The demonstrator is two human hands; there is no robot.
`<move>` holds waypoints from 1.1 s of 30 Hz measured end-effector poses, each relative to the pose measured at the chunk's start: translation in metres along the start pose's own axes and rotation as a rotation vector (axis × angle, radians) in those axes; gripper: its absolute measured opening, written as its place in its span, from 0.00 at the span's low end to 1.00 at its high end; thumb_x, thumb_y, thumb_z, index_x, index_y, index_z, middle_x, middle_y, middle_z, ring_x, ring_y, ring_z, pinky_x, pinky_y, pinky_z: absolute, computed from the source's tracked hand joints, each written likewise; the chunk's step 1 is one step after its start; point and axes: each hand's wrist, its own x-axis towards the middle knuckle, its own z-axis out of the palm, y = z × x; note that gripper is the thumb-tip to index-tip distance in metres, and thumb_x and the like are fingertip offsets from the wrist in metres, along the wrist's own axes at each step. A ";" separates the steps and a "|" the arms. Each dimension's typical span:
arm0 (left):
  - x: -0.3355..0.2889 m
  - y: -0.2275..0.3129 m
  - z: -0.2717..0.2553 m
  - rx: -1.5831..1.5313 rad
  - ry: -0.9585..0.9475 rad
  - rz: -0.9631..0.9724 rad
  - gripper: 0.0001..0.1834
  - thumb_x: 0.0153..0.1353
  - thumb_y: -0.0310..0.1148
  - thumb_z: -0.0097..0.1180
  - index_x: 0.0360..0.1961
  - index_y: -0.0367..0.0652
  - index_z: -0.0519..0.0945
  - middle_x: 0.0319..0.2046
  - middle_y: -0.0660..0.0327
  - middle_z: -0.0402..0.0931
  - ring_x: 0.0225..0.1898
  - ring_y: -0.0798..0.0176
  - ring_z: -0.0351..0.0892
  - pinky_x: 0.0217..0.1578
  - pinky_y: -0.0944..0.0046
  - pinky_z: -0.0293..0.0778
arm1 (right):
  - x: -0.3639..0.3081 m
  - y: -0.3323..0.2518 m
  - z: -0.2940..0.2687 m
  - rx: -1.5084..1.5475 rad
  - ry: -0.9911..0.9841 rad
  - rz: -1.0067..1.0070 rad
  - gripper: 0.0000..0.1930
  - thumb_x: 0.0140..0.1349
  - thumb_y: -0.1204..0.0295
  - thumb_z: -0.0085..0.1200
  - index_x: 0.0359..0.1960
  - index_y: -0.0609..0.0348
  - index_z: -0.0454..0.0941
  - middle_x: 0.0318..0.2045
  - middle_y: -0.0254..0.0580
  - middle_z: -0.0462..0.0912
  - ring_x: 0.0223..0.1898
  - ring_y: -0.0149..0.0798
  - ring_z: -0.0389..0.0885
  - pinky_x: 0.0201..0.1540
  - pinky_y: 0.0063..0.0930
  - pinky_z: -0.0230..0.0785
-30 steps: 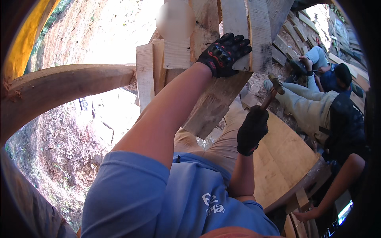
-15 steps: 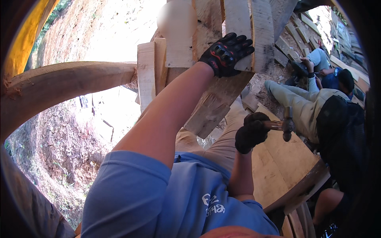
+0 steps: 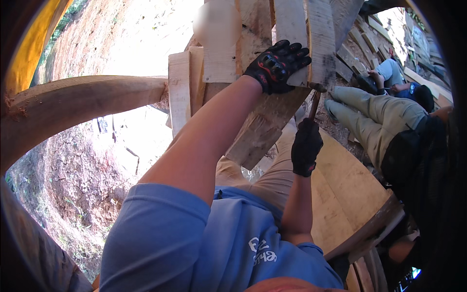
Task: The person hammers nails into wooden planks to secure them to a larger wooden structure, using a hammer while wearing protective gloves.
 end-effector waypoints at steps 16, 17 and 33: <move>-0.003 -0.002 -0.008 0.005 0.012 -0.025 0.53 0.58 0.57 0.73 0.82 0.53 0.66 0.82 0.56 0.62 0.83 0.50 0.58 0.84 0.45 0.51 | -0.020 -0.029 -0.027 -0.101 0.275 0.198 0.03 0.76 0.70 0.56 0.44 0.54 0.78 0.32 0.46 0.84 0.32 0.55 0.85 0.33 0.47 0.76; 0.000 -0.002 -0.009 0.004 0.014 -0.014 0.53 0.58 0.56 0.74 0.82 0.53 0.67 0.82 0.56 0.62 0.83 0.50 0.58 0.84 0.45 0.51 | -0.021 -0.023 -0.015 0.024 0.311 0.283 0.05 0.78 0.69 0.54 0.44 0.55 0.78 0.32 0.49 0.84 0.33 0.58 0.85 0.33 0.48 0.76; 0.002 -0.005 -0.003 -0.004 0.039 -0.008 0.50 0.61 0.56 0.72 0.82 0.53 0.67 0.83 0.57 0.62 0.83 0.50 0.58 0.84 0.44 0.51 | 0.005 -0.024 -0.008 -0.038 0.025 -0.009 0.12 0.84 0.68 0.45 0.45 0.59 0.80 0.31 0.50 0.81 0.32 0.57 0.84 0.34 0.51 0.74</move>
